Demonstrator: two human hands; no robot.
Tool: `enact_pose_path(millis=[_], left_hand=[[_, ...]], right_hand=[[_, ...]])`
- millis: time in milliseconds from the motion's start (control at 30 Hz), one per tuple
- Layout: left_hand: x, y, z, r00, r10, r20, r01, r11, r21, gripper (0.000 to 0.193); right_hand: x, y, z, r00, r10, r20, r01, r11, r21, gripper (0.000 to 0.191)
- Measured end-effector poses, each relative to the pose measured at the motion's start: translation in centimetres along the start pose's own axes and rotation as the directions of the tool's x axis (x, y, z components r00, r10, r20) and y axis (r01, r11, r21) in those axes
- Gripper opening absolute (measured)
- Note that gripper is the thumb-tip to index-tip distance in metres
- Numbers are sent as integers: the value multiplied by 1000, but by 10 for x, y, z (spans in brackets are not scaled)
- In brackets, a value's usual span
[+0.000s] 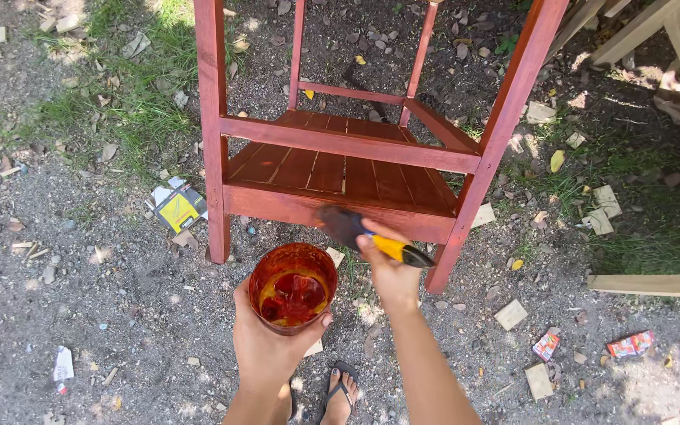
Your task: The person pours wood stain from a bottle into a container, then uses a brush to apply the stain to a three-tier wooden shelf. The person rotates the shelf to reach different sides and continues brushing the stain onto the frame and shelves.
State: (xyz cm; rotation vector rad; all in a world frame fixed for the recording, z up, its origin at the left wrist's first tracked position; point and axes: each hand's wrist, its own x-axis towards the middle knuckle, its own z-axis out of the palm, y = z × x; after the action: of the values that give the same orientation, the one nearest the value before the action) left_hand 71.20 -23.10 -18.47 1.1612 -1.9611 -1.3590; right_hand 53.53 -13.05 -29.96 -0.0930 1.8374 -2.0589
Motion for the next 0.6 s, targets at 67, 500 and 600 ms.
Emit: enact_pose_path(millis=[67, 500, 600], left_hand=[[0, 2, 1, 1000, 18, 17, -17, 999, -29, 100], [-6, 15, 63, 977, 145, 155, -161, 982, 101, 100], [-10, 18, 67, 939, 286, 190, -306, 948, 88, 108]], right_hand=[[6, -16, -46, 993, -47, -111, 38, 996, -85, 33], [-70, -116, -225, 926, -163, -341, 74, 962, -261, 37], [-101, -129, -176, 953, -175, -249, 136, 976, -167, 38]])
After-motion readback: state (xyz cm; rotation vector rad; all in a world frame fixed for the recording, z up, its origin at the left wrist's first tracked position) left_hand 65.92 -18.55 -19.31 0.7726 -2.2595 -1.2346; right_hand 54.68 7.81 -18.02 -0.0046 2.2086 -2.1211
